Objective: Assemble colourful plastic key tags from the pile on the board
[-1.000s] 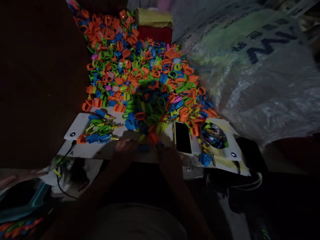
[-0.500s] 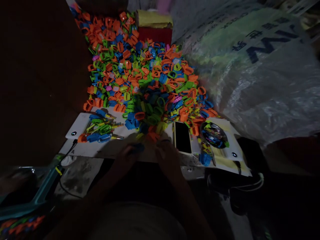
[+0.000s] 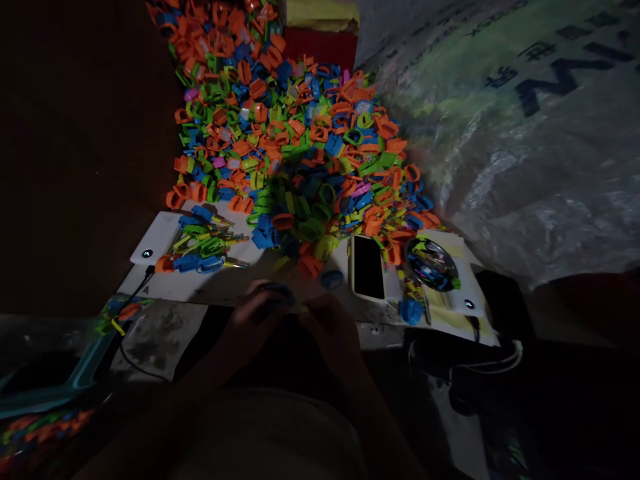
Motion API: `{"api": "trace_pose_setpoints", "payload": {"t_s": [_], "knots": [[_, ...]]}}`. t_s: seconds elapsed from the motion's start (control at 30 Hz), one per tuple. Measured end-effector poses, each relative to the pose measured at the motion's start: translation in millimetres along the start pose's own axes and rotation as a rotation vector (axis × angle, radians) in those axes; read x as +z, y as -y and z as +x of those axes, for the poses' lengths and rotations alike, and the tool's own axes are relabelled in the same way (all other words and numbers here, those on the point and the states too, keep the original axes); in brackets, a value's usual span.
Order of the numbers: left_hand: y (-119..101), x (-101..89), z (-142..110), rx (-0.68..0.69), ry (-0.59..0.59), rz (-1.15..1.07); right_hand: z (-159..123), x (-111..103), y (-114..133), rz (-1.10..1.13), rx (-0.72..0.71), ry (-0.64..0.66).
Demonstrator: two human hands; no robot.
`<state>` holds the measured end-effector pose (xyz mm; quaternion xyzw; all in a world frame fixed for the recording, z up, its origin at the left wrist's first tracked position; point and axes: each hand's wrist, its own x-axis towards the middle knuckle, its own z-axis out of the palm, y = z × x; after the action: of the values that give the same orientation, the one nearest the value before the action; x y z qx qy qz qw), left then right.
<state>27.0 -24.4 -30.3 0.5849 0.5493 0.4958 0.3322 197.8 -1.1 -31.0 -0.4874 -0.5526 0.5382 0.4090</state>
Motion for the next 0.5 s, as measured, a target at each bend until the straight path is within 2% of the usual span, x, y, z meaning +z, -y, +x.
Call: {"api": "trace_pose_setpoints", "payload": {"t_s": [0.13,0.3,0.5], "knots": [[-4,-4.6,-2,0.057,-0.011,0.107,-4,7,3,-0.208,-0.177,-0.086],[-5,-5.7,-4,0.118,-0.046,0.146,-7,12,4,-0.331,-0.407,-0.082],[0,-3.5,-8,0.162,-0.096,0.173,-11,14,6,-0.534,-0.449,-0.099]]}}
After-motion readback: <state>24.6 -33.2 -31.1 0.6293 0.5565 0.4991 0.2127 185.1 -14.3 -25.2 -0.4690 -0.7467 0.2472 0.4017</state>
